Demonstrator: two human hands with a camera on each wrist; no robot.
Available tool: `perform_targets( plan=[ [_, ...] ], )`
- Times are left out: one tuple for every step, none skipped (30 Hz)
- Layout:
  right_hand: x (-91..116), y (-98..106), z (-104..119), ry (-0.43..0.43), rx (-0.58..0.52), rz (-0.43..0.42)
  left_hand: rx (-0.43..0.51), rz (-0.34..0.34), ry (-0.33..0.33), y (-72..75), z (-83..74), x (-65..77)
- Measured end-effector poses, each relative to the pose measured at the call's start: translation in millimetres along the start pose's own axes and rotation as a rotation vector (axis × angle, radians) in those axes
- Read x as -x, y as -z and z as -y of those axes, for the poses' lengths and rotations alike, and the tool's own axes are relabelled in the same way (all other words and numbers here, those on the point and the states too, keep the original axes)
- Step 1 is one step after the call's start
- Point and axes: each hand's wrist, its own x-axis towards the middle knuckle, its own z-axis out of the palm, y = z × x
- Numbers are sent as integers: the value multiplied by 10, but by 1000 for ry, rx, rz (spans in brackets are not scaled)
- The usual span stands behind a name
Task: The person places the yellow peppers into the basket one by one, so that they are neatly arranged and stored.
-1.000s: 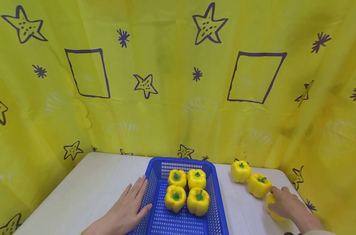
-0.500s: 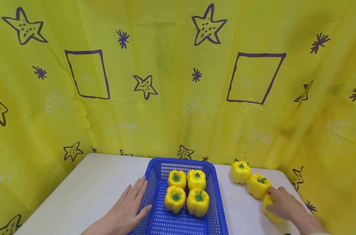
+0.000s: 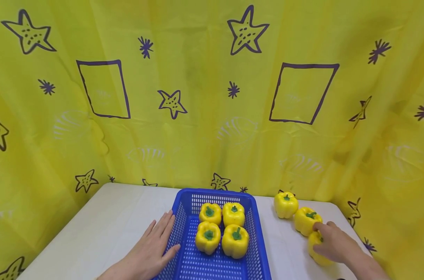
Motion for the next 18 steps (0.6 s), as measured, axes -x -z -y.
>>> perform_targets(
  plan=[
    [-3,3,11,3,0,-3,-1,0,0,0,0,0],
    [-3,4,20,11,-1,-8,-1,-1,-2,-1,0,0],
    [-2,7,31,17,0,-13,-2,-2,-2,-2,0,0],
    [0,10,42,23,2,-19,-2,-4,-3,-3,0,0],
    [3,14,55,29,5,-28,-3,-6,-4,-5,1,1],
    [6,19,68,35,9,-36,-4,-8,-6,-6,2,2],
    [11,24,81,40,15,-45,-4,-10,-7,-7,2,3],
    [17,30,96,44,19,-54,-4,-12,-9,-9,3,5],
    [23,36,112,48,25,-63,-6,-14,-9,-9,4,6],
    [29,43,128,51,29,-72,-6,-15,-10,-10,5,6],
    [37,47,144,60,33,-82,-8,-17,-10,-12,6,7],
    [44,52,160,69,36,-93,-7,-17,-10,-13,7,7],
    [51,58,178,73,41,-104,-7,-17,-9,-15,9,8],
    [58,63,195,81,45,-115,-8,-16,-9,-17,11,8],
    [62,68,209,91,49,-126,-7,-15,-7,-18,12,6],
    [66,75,222,96,52,-135,-7,-14,-7,-20,14,5],
    [70,79,232,109,55,-143,-7,-14,-6,-21,15,4],
    [72,87,244,111,60,-151,-7,-13,-6,-22,16,3]
  ],
)
